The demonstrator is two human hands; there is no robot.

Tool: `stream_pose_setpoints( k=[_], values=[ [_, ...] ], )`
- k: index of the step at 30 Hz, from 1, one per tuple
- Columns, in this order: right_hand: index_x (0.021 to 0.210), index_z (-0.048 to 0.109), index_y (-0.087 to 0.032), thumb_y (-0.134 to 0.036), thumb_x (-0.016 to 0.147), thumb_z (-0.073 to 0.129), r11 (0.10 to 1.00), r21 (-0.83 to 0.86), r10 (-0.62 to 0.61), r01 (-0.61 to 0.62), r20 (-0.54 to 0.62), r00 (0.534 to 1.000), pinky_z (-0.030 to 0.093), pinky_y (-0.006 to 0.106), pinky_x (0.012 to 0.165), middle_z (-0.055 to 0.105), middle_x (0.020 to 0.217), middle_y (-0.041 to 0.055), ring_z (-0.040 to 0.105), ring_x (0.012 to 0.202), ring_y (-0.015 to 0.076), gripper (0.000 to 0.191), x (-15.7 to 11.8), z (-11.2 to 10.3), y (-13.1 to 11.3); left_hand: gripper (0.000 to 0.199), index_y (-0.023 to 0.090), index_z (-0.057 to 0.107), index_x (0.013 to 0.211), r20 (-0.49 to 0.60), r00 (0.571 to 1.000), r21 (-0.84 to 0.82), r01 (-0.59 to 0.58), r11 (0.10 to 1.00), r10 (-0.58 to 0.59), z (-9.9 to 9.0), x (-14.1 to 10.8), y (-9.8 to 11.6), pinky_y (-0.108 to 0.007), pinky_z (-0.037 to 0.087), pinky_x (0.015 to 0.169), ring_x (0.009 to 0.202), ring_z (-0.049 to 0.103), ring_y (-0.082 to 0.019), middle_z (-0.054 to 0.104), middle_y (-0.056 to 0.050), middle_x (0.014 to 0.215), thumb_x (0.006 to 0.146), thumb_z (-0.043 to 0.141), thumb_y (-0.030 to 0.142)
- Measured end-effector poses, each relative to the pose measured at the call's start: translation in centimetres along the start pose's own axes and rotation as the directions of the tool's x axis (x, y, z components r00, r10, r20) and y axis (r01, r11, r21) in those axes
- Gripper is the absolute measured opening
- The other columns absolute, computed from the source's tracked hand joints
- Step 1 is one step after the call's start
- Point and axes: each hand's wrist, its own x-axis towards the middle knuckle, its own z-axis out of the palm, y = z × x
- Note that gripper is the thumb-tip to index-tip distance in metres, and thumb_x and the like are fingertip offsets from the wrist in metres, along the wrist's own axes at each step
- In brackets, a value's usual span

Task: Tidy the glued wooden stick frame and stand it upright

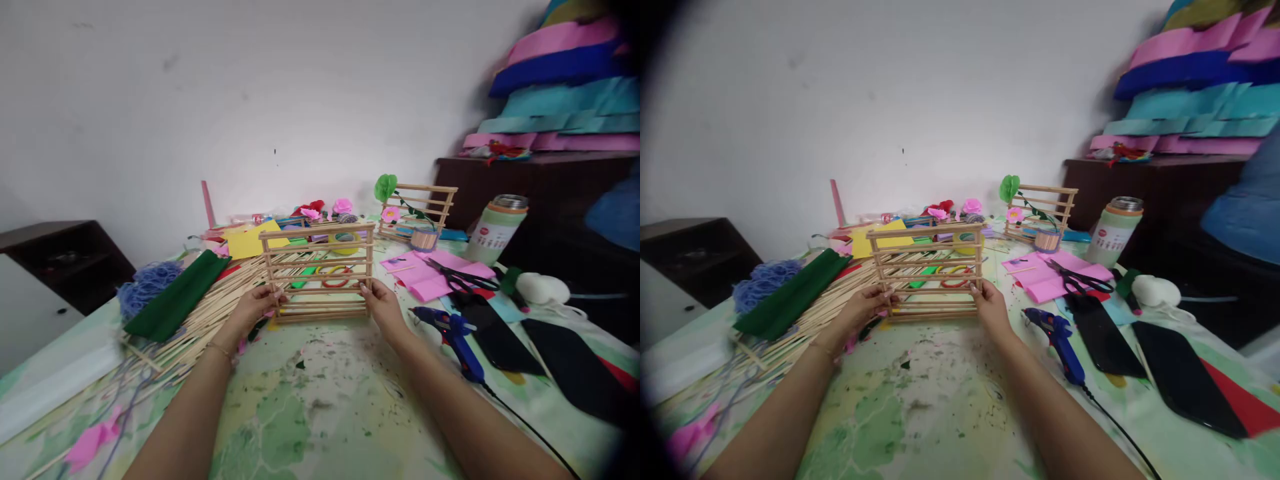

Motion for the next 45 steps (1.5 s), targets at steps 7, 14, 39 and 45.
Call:
stream_pose_setpoints(
  k=[7,14,39,45],
  values=[
    [0.092,0.067,-0.019,-0.059,0.063,0.069,0.998,0.021,0.055,-0.054,-0.052,0.997,0.046,0.034,0.077,0.070,0.082,0.0041,0.062,0.082,0.0229,0.049,-0.4,0.1,1.1,0.046,0.015,0.066,0.095,-0.061,0.998,-0.002,0.004,1.000,-0.004,1.3,-0.6,0.3,-0.022,0.044,0.057,0.091,0.067,-0.023,0.073,-0.013,0.097,0.062,0.077,0.046],
    [0.091,0.065,-0.017,-0.063,0.062,0.069,0.979,0.149,0.154,-0.137,-0.107,0.982,0.046,0.027,0.067,0.069,0.077,0.0033,0.064,0.076,0.0187,0.055,-1.0,0.7,0.8,0.051,0.015,0.065,0.089,-0.106,0.994,0.012,-0.006,1.000,0.007,1.7,-1.0,0.5,-0.023,0.041,0.053,0.076,0.067,-0.021,0.073,-0.010,0.082,0.060,0.074,0.055],
    [0.076,0.071,-0.017,-0.053,0.055,0.078,0.944,0.294,0.200,-0.150,-0.148,0.969,0.047,0.030,0.064,0.070,0.067,0.0040,0.062,0.068,0.0191,0.042,-1.0,0.3,1.0,0.048,0.015,0.061,0.075,-0.147,0.986,0.030,-0.076,0.997,0.080,2.2,-1.1,0.2,-0.029,0.050,0.064,0.073,0.067,-0.021,0.071,-0.009,0.076,0.054,0.078,0.055],
    [0.078,0.070,-0.018,-0.058,0.061,0.072,0.932,0.319,0.217,-0.170,-0.117,0.969,0.048,0.030,0.066,0.071,0.074,0.0046,0.062,0.069,0.0186,0.044,-1.2,0.3,0.9,0.048,0.015,0.064,0.080,-0.138,0.977,0.042,-0.159,0.986,0.163,2.2,-1.1,0.4,-0.027,0.049,0.063,0.070,0.065,-0.019,0.068,-0.005,0.072,0.055,0.079,0.053]
  ],
)
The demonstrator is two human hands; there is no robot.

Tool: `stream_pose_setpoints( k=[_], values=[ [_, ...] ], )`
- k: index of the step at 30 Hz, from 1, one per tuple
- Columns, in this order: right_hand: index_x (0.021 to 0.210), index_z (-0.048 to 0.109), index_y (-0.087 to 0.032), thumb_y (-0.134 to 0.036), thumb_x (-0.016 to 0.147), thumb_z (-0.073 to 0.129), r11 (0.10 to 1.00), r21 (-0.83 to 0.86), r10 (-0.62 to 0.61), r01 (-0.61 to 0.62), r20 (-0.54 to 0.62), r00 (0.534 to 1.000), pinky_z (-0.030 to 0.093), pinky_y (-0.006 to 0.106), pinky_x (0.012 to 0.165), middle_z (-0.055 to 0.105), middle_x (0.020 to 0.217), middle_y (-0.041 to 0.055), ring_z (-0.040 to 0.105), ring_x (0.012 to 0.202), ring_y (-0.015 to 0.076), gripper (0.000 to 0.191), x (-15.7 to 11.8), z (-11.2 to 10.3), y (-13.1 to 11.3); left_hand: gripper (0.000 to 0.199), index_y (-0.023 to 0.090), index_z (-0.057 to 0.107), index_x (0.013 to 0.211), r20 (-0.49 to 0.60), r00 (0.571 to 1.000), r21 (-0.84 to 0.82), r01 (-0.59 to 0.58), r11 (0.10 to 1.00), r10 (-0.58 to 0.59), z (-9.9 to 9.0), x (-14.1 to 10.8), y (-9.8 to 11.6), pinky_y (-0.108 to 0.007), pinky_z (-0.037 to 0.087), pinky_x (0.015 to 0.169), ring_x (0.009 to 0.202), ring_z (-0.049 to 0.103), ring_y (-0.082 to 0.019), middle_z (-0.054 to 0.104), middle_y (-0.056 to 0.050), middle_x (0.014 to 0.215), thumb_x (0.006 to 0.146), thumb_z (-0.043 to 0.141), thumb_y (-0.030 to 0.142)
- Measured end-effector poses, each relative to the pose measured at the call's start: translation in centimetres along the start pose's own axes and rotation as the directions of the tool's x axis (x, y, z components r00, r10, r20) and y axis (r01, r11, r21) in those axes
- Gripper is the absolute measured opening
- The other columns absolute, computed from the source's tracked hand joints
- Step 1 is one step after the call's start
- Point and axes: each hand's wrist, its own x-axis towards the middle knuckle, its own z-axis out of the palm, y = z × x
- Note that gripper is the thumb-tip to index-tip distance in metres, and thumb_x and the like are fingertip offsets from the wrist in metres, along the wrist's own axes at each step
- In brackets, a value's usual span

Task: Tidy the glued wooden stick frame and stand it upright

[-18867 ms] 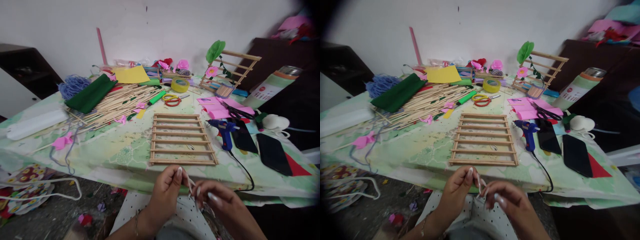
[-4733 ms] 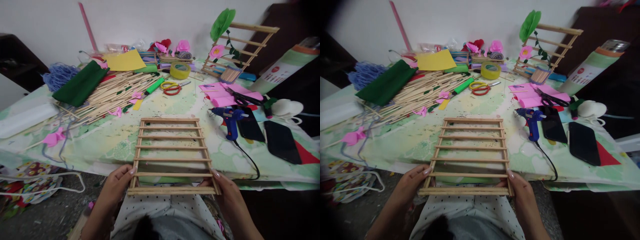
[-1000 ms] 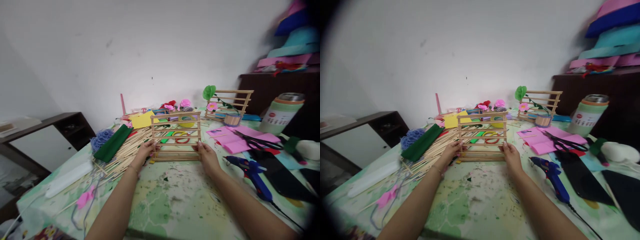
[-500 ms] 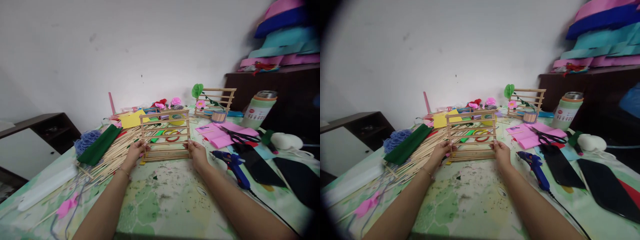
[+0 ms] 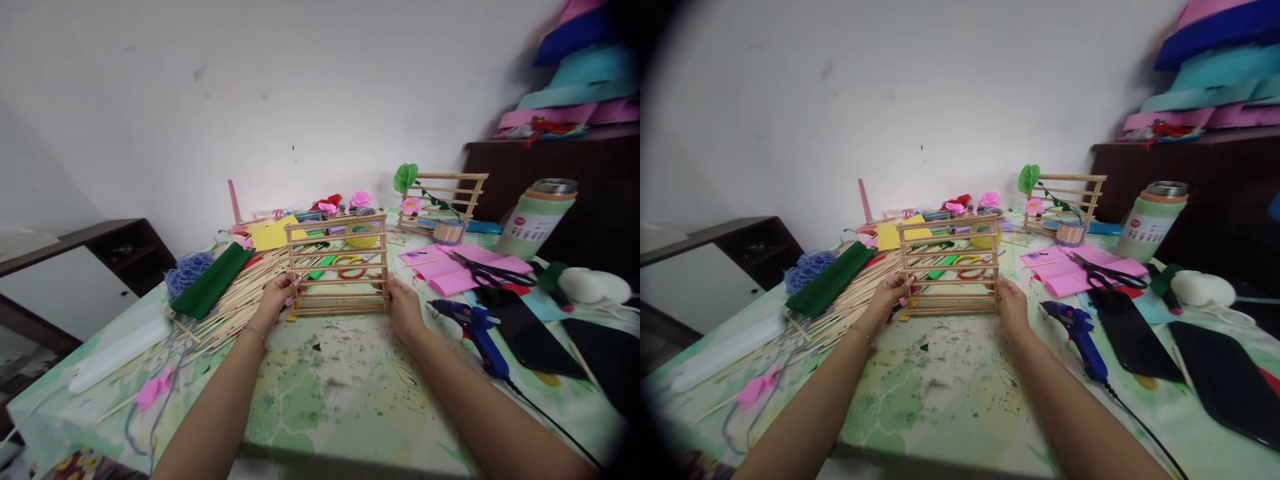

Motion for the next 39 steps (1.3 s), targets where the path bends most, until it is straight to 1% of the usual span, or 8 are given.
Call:
stream_pose_setpoints(
  k=[7,13,19,21,24,29,33,39],
  values=[
    [0.074,0.068,-0.017,-0.068,0.060,0.067,0.980,-0.184,-0.090,0.077,-0.062,0.994,0.040,0.028,0.053,0.066,0.060,0.0040,0.055,0.056,0.0165,0.053,0.3,-0.1,0.2,0.049,0.015,0.067,0.075,-0.039,0.999,0.014,-0.019,1.000,0.020,0.3,0.0,0.2,-0.027,0.047,0.059,0.066,0.061,-0.017,0.067,-0.004,0.069,0.048,0.083,0.052],
    [0.073,0.066,-0.017,-0.069,0.065,0.064,0.965,-0.219,-0.157,0.145,-0.040,0.987,0.043,0.030,0.065,0.066,0.066,0.0031,0.057,0.065,0.0180,0.053,0.3,-0.5,-0.1,0.049,0.014,0.069,0.075,-0.071,0.997,-0.003,-0.026,1.000,0.026,0.9,-0.4,0.7,-0.027,0.046,0.060,0.063,0.058,-0.015,0.067,-0.003,0.067,0.044,0.085,0.049],
    [0.095,0.067,-0.019,-0.059,0.080,0.056,0.953,-0.189,-0.218,0.238,0.122,0.968,0.046,0.032,0.080,0.071,0.093,0.0061,0.061,0.092,0.0219,0.044,-0.4,-0.3,-1.0,0.052,0.015,0.068,0.074,-0.061,0.998,-0.063,-0.003,0.998,-0.001,0.7,-0.4,1.1,-0.028,0.047,0.060,0.065,0.060,-0.017,0.069,-0.004,0.070,0.039,0.086,0.049],
    [0.104,0.064,-0.019,-0.056,0.078,0.060,0.948,-0.166,-0.256,0.273,0.118,0.960,0.046,0.032,0.084,0.071,0.097,0.0060,0.061,0.096,0.0216,0.045,-0.5,0.0,-1.2,0.051,0.015,0.068,0.076,-0.039,0.999,-0.051,-0.004,0.999,0.002,0.5,-0.4,1.1,-0.027,0.047,0.059,0.064,0.061,-0.017,0.069,-0.004,0.071,0.042,0.086,0.049],
    [0.113,0.059,-0.020,-0.054,0.074,0.066,0.949,-0.133,-0.278,0.285,0.072,0.958,0.047,0.034,0.083,0.071,0.091,0.0040,0.063,0.087,0.0200,0.052,-0.5,0.2,-1.5,0.047,0.015,0.067,0.081,0.017,0.999,-0.015,-0.032,0.999,0.033,0.2,-0.3,1.0,-0.028,0.048,0.062,0.067,0.062,-0.018,0.070,-0.005,0.075,0.051,0.083,0.048],
    [0.092,0.067,-0.018,-0.059,0.073,0.064,0.922,-0.242,-0.307,0.302,0.016,0.952,0.048,0.034,0.076,0.070,0.080,0.0037,0.063,0.078,0.0201,0.046,-0.3,-0.1,-2.0,0.051,0.017,0.063,0.104,0.121,0.983,-0.102,-0.127,0.987,0.139,0.3,-0.3,0.6,-0.031,0.051,0.076,0.087,0.066,-0.022,0.071,-0.007,0.095,0.063,0.077,0.044],
    [0.090,0.068,-0.018,-0.059,0.070,0.066,0.915,-0.256,-0.319,0.311,0.014,0.948,0.049,0.033,0.070,0.070,0.077,0.0034,0.062,0.073,0.0198,0.046,-0.3,-0.2,-2.2,0.046,0.016,0.062,0.104,0.038,0.989,-0.123,-0.139,0.983,0.144,0.5,-0.4,0.5,-0.029,0.050,0.068,0.079,0.067,-0.020,0.072,-0.007,0.083,0.074,0.066,0.051],
    [0.081,0.067,-0.017,-0.058,0.073,0.063,0.894,-0.341,-0.300,0.291,0.028,0.954,0.046,0.032,0.068,0.068,0.073,0.0035,0.059,0.070,0.0186,0.043,-0.5,-0.3,-2.4,0.046,0.014,0.064,0.088,-0.071,0.990,-0.160,-0.134,0.978,0.124,0.9,-0.3,0.7,-0.026,0.050,0.057,0.065,0.066,-0.018,0.070,-0.004,0.069,0.063,0.076,0.051]
  ],
)
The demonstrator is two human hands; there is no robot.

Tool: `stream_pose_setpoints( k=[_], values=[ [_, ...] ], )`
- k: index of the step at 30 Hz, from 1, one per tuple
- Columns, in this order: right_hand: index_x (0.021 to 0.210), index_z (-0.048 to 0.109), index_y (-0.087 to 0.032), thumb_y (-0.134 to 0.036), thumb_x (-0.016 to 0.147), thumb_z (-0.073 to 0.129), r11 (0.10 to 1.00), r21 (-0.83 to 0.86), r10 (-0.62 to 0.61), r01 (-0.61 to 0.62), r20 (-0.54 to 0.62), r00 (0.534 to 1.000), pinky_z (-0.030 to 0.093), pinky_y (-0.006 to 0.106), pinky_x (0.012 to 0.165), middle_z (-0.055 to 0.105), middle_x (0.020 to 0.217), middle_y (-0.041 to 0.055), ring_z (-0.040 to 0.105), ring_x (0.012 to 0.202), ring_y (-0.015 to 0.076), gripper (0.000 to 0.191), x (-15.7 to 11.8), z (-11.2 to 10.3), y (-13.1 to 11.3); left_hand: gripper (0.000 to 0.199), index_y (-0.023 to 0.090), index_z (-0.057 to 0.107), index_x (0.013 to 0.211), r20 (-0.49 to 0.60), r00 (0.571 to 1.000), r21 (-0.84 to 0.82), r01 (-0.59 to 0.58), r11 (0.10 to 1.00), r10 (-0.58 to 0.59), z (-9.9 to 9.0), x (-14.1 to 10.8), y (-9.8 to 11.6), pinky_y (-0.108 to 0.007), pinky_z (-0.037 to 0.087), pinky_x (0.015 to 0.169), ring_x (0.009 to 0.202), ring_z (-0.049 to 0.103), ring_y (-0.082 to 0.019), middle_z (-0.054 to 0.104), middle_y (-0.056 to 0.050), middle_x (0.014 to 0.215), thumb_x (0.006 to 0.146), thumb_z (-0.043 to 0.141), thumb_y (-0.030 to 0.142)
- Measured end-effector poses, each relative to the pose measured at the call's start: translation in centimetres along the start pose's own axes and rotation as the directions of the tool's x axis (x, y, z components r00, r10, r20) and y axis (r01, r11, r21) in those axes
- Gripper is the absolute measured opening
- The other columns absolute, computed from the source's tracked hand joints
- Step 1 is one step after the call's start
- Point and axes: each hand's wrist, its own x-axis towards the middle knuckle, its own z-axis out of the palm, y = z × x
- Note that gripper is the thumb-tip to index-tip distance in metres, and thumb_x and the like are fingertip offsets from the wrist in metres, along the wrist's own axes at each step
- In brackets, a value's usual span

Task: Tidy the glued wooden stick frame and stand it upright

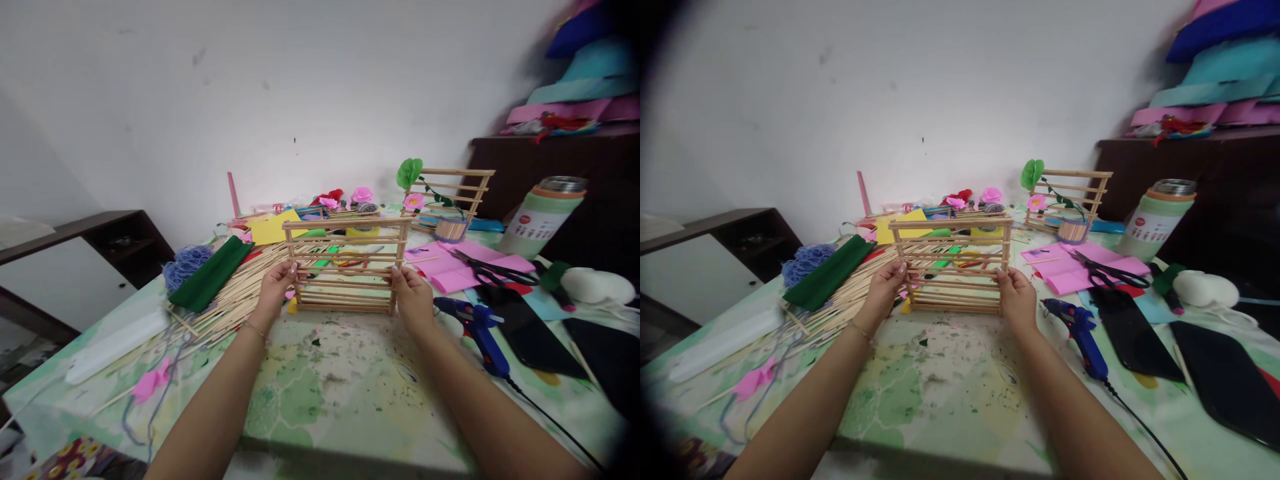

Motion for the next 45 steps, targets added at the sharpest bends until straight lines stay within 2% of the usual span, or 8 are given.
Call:
stream_pose_setpoints(
  k=[5,12,18,22,30,39,42,45],
  values=[
    [0.081,0.067,-0.017,-0.058,0.075,0.060,1.000,0.001,-0.022,0.022,0.005,1.000,0.047,0.032,0.069,0.069,0.075,0.0041,0.060,0.071,0.0190,0.042,-0.3,0.0,-0.3,0.044,0.015,0.065,0.079,-0.053,0.999,-0.043,-0.005,0.999,0.003,0.1,0.1,0.1,-0.029,0.051,0.058,0.064,0.067,-0.019,0.070,-0.003,0.069,0.053,0.082,0.046],
    [0.080,0.068,-0.018,-0.055,0.075,0.062,0.997,0.018,-0.071,0.071,-0.019,0.997,0.049,0.034,0.071,0.070,0.077,0.0040,0.061,0.075,0.0200,0.037,-0.5,0.1,-0.8,0.035,0.016,0.067,0.075,-0.040,0.998,-0.045,-0.051,0.998,0.049,-0.3,0.1,-0.1,-0.032,0.052,0.061,0.062,0.065,-0.019,0.070,-0.003,0.071,0.057,0.079,0.042],
    [0.105,0.062,-0.021,-0.051,0.070,0.069,0.970,0.216,-0.117,0.113,0.002,0.993,0.050,0.038,0.082,0.071,0.097,0.0052,0.065,0.088,0.0212,0.046,-0.3,0.3,-1.3,0.033,0.017,0.067,0.093,0.097,0.991,-0.091,-0.087,0.992,0.096,-0.5,0.1,0.6,-0.029,0.050,0.071,0.081,0.065,-0.018,0.070,-0.006,0.093,0.064,0.075,0.031],
    [0.096,0.065,-0.019,-0.053,0.071,0.069,0.980,0.150,-0.120,0.132,-0.086,0.989,0.049,0.036,0.078,0.068,0.082,0.0024,0.062,0.078,0.0186,0.042,0.0,-0.1,-1.4,0.042,0.018,0.065,0.102,0.036,0.988,-0.143,-0.145,0.979,0.151,-0.1,0.0,1.0,-0.029,0.049,0.082,0.092,0.064,-0.018,0.069,-0.006,0.101,0.065,0.076,0.034],
    [0.090,0.064,-0.020,-0.048,0.078,0.065,0.968,0.153,-0.194,0.200,-0.051,0.980,0.050,0.033,0.074,0.068,0.085,0.0027,0.061,0.078,0.0176,0.031,-0.8,-0.1,-2.2,0.037,0.016,0.068,0.086,-0.061,0.982,-0.002,-0.181,0.983,0.181,0.5,-0.4,1.1,-0.028,0.050,0.067,0.069,0.064,-0.016,0.070,-0.004,0.076,0.075,0.067,0.051],
    [0.087,0.062,-0.020,-0.049,0.079,0.062,0.972,0.110,-0.203,0.207,-0.044,0.978,0.049,0.034,0.076,0.066,0.086,0.0034,0.060,0.082,0.0188,0.030,-0.9,-0.3,-2.2,0.036,0.015,0.069,0.079,-0.096,0.967,0.077,-0.230,0.970,0.237,0.8,-0.9,1.9,-0.028,0.051,0.068,0.071,0.065,-0.018,0.071,-0.004,0.075,0.072,0.069,0.050],
    [0.088,0.061,-0.021,-0.053,0.079,0.061,0.977,0.101,-0.188,0.189,-0.011,0.982,0.048,0.032,0.073,0.065,0.081,0.0020,0.059,0.077,0.0174,0.033,-1.1,-0.2,-2.4,0.039,0.016,0.066,0.081,-0.160,0.963,0.036,-0.214,0.976,0.218,0.2,-1.0,2.4,-0.026,0.050,0.060,0.060,0.063,-0.015,0.069,-0.002,0.067,0.069,0.071,0.052],
    [0.086,0.062,-0.020,-0.055,0.079,0.061,0.985,0.066,-0.162,0.160,0.040,0.986,0.047,0.030,0.069,0.063,0.075,0.0009,0.057,0.071,0.0159,0.036,-1.5,-0.1,-2.6,0.041,0.017,0.062,0.081,-0.108,0.984,-0.064,-0.149,0.987,0.141,-0.3,-1.0,3.0,-0.025,0.050,0.052,0.053,0.062,-0.014,0.066,-0.001,0.063,0.067,0.072,0.053]
  ],
)
